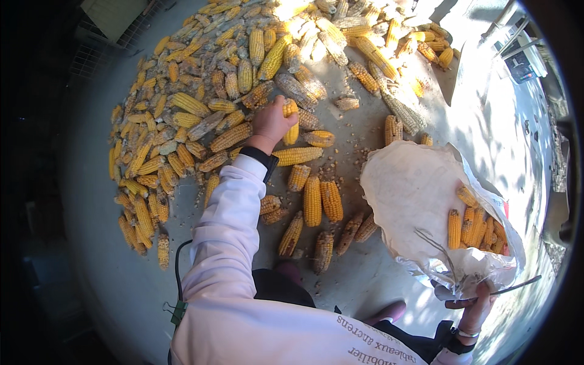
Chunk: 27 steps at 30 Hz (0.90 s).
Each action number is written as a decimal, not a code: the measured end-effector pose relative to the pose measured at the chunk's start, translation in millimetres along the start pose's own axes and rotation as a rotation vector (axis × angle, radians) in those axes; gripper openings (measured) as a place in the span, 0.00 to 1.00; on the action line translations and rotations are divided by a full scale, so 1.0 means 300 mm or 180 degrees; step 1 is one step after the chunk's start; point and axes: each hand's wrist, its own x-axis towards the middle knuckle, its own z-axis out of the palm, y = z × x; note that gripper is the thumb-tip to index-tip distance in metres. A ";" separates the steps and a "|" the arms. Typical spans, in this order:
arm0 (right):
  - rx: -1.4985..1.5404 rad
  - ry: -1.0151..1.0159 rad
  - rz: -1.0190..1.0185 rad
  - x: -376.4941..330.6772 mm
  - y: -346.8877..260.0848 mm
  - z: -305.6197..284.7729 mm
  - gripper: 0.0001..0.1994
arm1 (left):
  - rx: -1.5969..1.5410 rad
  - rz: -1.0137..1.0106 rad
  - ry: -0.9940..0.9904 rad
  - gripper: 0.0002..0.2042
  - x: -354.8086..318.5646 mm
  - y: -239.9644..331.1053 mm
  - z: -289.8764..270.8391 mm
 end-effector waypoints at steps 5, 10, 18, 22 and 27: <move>-0.0121 -0.0044 0.0053 -0.014 -0.020 0.032 0.24 | -0.3466 0.0574 -0.1822 0.21 -0.017 0.157 0.062; -0.0115 0.0148 0.0044 -0.032 -0.036 0.061 0.23 | 0.1079 0.0866 -0.0354 0.10 -0.028 0.167 0.318; -0.0289 0.0124 -0.0088 -0.027 -0.008 0.048 0.33 | 0.0056 0.0185 -0.0621 0.17 -0.009 0.223 0.291; -0.0196 0.0152 0.0017 -0.027 -0.008 0.056 0.22 | -0.4187 0.0524 -0.2789 0.24 -0.041 0.252 0.149; -0.0047 -0.0066 -0.0118 -0.029 -0.023 0.063 0.23 | -0.0688 0.0071 -0.0007 0.08 -0.041 -0.020 0.080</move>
